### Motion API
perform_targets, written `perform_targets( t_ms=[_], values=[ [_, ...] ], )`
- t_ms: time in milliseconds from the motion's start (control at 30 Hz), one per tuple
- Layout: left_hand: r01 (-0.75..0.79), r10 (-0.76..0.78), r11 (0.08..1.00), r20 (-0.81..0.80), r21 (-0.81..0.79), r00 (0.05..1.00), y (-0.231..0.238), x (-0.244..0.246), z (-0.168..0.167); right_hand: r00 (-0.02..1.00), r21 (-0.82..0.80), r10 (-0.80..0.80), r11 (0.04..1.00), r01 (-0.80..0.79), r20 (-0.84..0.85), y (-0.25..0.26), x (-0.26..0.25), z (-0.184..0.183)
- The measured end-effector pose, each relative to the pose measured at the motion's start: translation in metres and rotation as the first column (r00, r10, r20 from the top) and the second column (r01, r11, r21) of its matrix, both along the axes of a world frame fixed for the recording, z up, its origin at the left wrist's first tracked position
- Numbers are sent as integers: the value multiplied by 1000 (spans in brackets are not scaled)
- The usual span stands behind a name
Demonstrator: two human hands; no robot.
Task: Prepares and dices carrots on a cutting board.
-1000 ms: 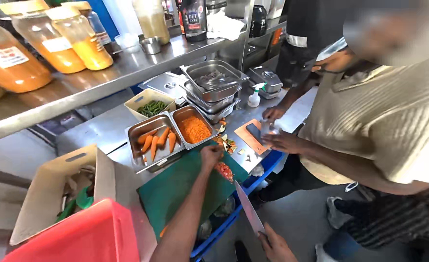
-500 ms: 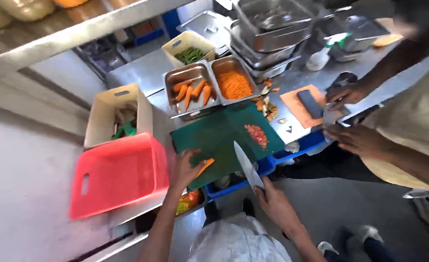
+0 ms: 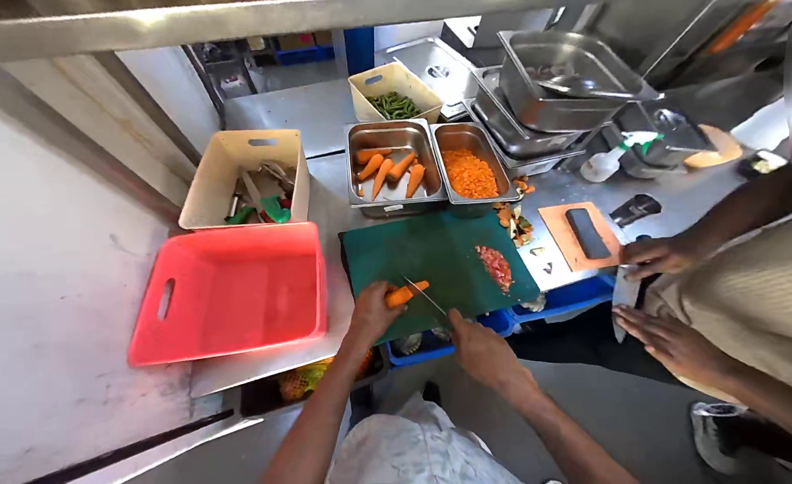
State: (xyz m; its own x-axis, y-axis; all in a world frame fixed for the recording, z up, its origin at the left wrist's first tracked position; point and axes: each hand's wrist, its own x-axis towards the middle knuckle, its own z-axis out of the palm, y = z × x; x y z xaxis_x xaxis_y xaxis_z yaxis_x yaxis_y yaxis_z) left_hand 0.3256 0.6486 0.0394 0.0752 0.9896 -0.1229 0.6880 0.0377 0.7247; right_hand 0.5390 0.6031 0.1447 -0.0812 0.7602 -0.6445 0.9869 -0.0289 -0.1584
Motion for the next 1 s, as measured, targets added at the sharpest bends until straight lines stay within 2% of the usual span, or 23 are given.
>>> perform_targets(
  t_ms=[133, 300, 433, 533, 633, 700, 767, 833, 900, 1000],
  values=[
    [22, -23, 999, 24, 36, 999, 1, 1, -5, 1000, -55, 25, 998, -24, 17, 8, -4, -4],
    [87, -90, 992, 30, 95, 996, 6, -2, -9, 998, -37, -20, 999, 17, -67, 21, -23, -57],
    [14, -13, 998, -10, 69, 1000, 0, -5, -13, 987, -35, -28, 999, 23, -161, 25, -18, -72],
    [-8, 21, 993, -110, 117, 994, 4, -3, -10, 945, 71, -126, 986, 154, -301, 9, -4, -62],
    [76, -37, 982, -217, 175, 975, 21, 9, -5, 857, 141, -257, 926, 351, -446, -7, 11, -46],
    [203, -168, 976, -314, 83, 934, 35, 28, 6, 811, 130, -320, 893, 431, -489, -17, 25, -42],
    [331, -315, 943, -428, -38, 847, 51, 48, 12, 779, 126, -351, 870, 476, -520, -31, 39, -47],
    [374, -379, 920, -491, -114, 784, 67, 57, 14, 740, 133, -365, 845, 518, -565, -45, 51, -57],
    [342, -340, 936, -473, -84, 813, 81, 56, 21, 702, 123, -392, 818, 561, -594, -61, 61, -62],
    [181, -172, 983, -406, -16, 898, 105, 40, 32, 654, 88, -449, 782, 618, -609, -82, 73, -67]
  ],
)
